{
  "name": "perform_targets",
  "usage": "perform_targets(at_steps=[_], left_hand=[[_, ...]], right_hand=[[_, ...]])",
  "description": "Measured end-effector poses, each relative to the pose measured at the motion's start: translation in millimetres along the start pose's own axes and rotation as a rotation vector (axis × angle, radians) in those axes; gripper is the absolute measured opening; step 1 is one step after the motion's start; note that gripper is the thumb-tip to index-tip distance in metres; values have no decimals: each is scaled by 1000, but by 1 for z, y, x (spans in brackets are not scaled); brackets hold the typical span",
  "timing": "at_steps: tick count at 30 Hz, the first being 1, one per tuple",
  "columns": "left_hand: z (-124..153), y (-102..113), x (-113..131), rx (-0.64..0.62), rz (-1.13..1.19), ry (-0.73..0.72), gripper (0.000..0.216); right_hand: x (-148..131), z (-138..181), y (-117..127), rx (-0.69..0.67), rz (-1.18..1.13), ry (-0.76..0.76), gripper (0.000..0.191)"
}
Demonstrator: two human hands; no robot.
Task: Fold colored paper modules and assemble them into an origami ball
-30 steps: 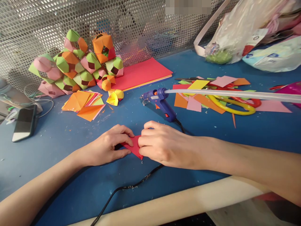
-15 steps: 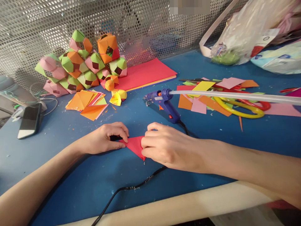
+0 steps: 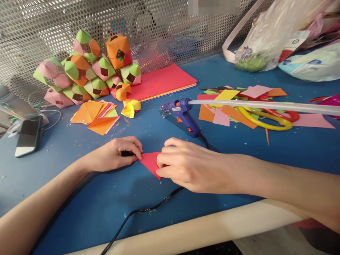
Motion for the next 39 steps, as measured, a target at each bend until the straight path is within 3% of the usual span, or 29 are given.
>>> perform_targets(at_steps=[8, 23, 35, 39], left_hand=[[0, 1, 5, 19, -34, 5, 23], [-1, -7, 12, 62, -66, -20, 17], [0, -6, 13, 41, -83, -18, 18], [-1, -8, 13, 85, -79, -17, 23]], right_hand=[[0, 3, 7, -71, -62, -33, 21], [12, 3, 4, -48, -93, -132, 24], [5, 4, 3, -113, -138, -75, 28], [0, 8, 7, -127, -90, -71, 29]])
Point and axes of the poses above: each hand's wrist, its own z-axis away from the middle knuckle, its own y-axis out of the back of the hand, x = y × z, the point moved 4 cm from there along -z, towards the middle knuckle, and after that the axes turned 11 degrees about x, right-handed, at the moved point
